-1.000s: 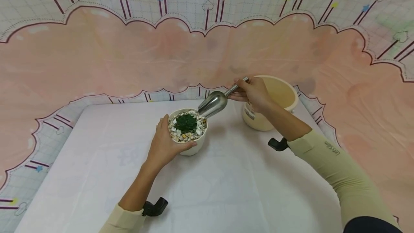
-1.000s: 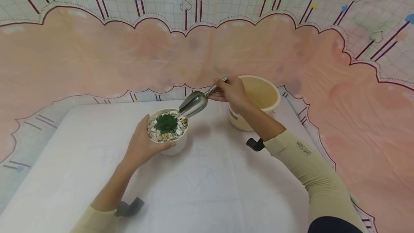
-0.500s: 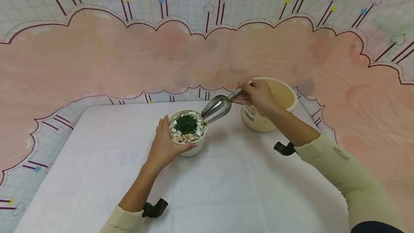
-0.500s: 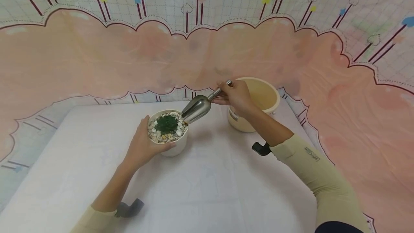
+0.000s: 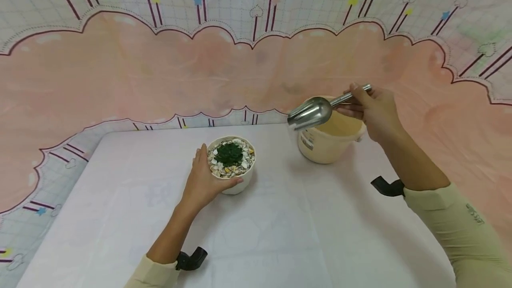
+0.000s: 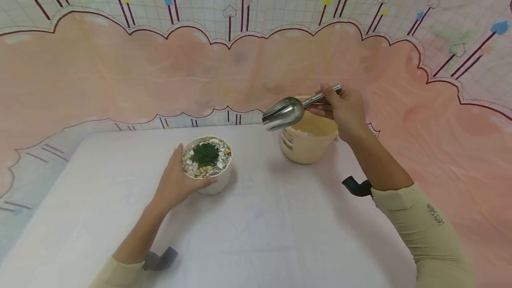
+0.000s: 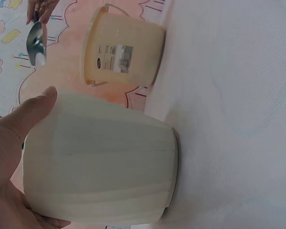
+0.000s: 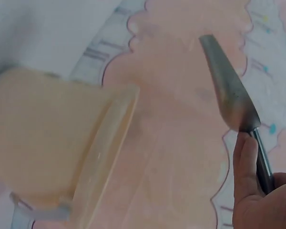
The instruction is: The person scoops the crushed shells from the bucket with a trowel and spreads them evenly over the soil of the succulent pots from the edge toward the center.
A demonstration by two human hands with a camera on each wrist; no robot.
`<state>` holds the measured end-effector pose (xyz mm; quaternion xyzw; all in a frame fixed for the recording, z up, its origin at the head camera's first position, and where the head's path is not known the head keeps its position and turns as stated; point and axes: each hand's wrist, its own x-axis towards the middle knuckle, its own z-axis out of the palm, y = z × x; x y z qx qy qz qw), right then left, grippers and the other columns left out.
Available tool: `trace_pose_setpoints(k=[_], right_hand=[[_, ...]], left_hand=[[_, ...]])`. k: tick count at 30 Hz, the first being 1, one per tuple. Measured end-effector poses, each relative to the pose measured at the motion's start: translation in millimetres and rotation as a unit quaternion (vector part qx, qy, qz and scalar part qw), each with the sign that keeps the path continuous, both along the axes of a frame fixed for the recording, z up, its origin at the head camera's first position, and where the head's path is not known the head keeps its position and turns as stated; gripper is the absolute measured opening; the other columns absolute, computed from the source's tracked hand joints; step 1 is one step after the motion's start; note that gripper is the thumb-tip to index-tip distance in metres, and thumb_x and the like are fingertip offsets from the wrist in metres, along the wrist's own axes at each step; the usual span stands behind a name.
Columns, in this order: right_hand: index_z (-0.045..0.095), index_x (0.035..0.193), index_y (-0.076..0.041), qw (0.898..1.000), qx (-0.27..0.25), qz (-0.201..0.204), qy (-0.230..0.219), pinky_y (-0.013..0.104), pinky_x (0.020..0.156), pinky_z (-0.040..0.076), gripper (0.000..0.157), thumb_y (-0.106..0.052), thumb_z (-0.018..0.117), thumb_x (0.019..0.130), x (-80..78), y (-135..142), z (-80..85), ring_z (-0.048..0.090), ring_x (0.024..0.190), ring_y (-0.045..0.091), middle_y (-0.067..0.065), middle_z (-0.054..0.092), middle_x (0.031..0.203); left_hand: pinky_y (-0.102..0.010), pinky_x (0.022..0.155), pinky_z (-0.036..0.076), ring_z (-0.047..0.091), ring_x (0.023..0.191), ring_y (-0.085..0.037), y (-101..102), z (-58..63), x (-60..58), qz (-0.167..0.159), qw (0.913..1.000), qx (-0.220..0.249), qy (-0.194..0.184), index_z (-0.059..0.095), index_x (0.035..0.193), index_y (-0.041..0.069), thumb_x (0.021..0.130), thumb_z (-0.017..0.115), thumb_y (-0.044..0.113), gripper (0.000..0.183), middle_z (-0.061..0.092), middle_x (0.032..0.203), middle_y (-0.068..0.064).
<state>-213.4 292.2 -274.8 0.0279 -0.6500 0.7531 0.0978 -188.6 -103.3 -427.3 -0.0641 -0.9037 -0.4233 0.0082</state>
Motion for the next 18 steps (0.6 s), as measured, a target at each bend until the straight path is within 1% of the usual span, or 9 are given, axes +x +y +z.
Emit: trace_pose_setpoints(k=[3, 6, 7, 9, 11, 14, 17, 18], right_hand=[[0.068, 0.105, 0.007, 0.997, 0.035, -0.058, 0.034, 0.029, 0.074, 0.061, 0.029, -0.022, 0.067, 0.104, -0.3, 16, 2.4, 0.078, 0.079, 0.018, 0.009, 0.077, 0.089], [0.064, 0.104, 0.008, 0.988, 0.082, -0.11, 0.069, 0.026, 0.071, 0.061, 0.029, -0.021, 0.068, 0.104, -7.4, 26, -2.0, 0.078, 0.074, 0.014, 0.005, 0.077, 0.084], [0.063, 0.102, 0.006, 0.983, 0.102, -0.128, 0.08, 0.025, 0.07, 0.061, 0.027, -0.021, 0.068, 0.104, -10.6, 29, -4.4, 0.077, 0.073, 0.013, 0.003, 0.077, 0.083], [0.063, 0.1, 0.003, 0.97, 0.155, -0.162, 0.092, 0.022, 0.068, 0.06, 0.025, -0.021, 0.067, 0.104, -17.3, 33, -10.2, 0.076, 0.07, 0.008, -0.002, 0.076, 0.08], [0.064, 0.1, 0.002, 0.956, 0.203, -0.188, 0.097, 0.021, 0.067, 0.06, 0.024, -0.021, 0.066, 0.105, -23.9, 37, -17.0, 0.075, 0.069, 0.005, -0.006, 0.075, 0.079], [0.064, 0.101, 0.0, 0.935, 0.27, -0.213, 0.083, 0.02, 0.067, 0.059, 0.025, -0.024, 0.065, 0.106, -32.9, 40, -27.1, 0.073, 0.068, 0.0, -0.007, 0.074, 0.08], [0.064, 0.104, 0.004, 0.925, 0.31, -0.212, 0.058, 0.021, 0.067, 0.06, 0.032, -0.028, 0.065, 0.106, -41.0, 39, -35.9, 0.071, 0.066, -0.002, -0.001, 0.075, 0.083], [0.064, 0.105, 0.006, 0.924, 0.318, -0.205, 0.048, 0.021, 0.067, 0.06, 0.035, -0.029, 0.065, 0.106, -43.5, 38, -38.3, 0.071, 0.066, -0.002, 0.003, 0.076, 0.085]], left_hand=[[-0.064, 0.121, 0.023, 0.009, 0.158, -0.046, 1, -1.5, -0.2, -0.002, 1.0, 0.005, -0.003, 0.003, 0.166, -0.004, 0.075, 0.095, 0.047, 0.139, 0.01, 0.171, -0.03], [-0.064, 0.121, 0.023, 0.01, 0.157, -0.047, 0, -1.8, 0.7, -0.002, 0.9999, 0.012, -0.009, 0.003, 0.166, -0.003, 0.075, 0.095, 0.047, 0.14, 0.009, 0.171, -0.03], [-0.064, 0.121, 0.024, 0.01, 0.157, -0.047, 0, -2.1, 1.0, -0.001, 0.9998, 0.014, -0.01, 0.003, 0.167, -0.003, 0.075, 0.095, 0.047, 0.14, 0.009, 0.171, -0.029], [-0.064, 0.121, 0.024, 0.011, 0.157, -0.047, 1, -2.1, 1.9, -0.002, 0.9998, 0.018, -0.011, 0.003, 0.166, -0.003, 0.074, 0.095, 0.046, 0.139, 0.009, 0.171, -0.029], [-0.063, 0.121, 0.024, 0.011, 0.157, -0.047, 1, -2.4, 2.8, -0.002, 0.9998, 0.018, -0.01, 0.003, 0.166, -0.004, 0.074, 0.095, 0.046, 0.139, 0.01, 0.171, -0.029], [-0.062, 0.121, 0.024, 0.013, 0.157, -0.047, 1, -2.9, 3.9, -0.002, 0.9998, 0.017, -0.009, 0.003, 0.166, -0.004, 0.074, 0.095, 0.046, 0.139, 0.01, 0.171, -0.029], [-0.062, 0.12, 0.025, 0.015, 0.157, -0.047, 1, -3.3, 4.6, 0.001, 0.9999, 0.016, -0.006, 0.004, 0.166, -0.004, 0.075, 0.095, 0.048, 0.139, 0.011, 0.171, -0.029], [-0.063, 0.12, 0.026, 0.015, 0.156, -0.047, 0, -3.1, 4.8, 0.001, 0.9998, 0.017, -0.004, 0.004, 0.166, -0.003, 0.075, 0.095, 0.048, 0.139, 0.01, 0.171, -0.029]])
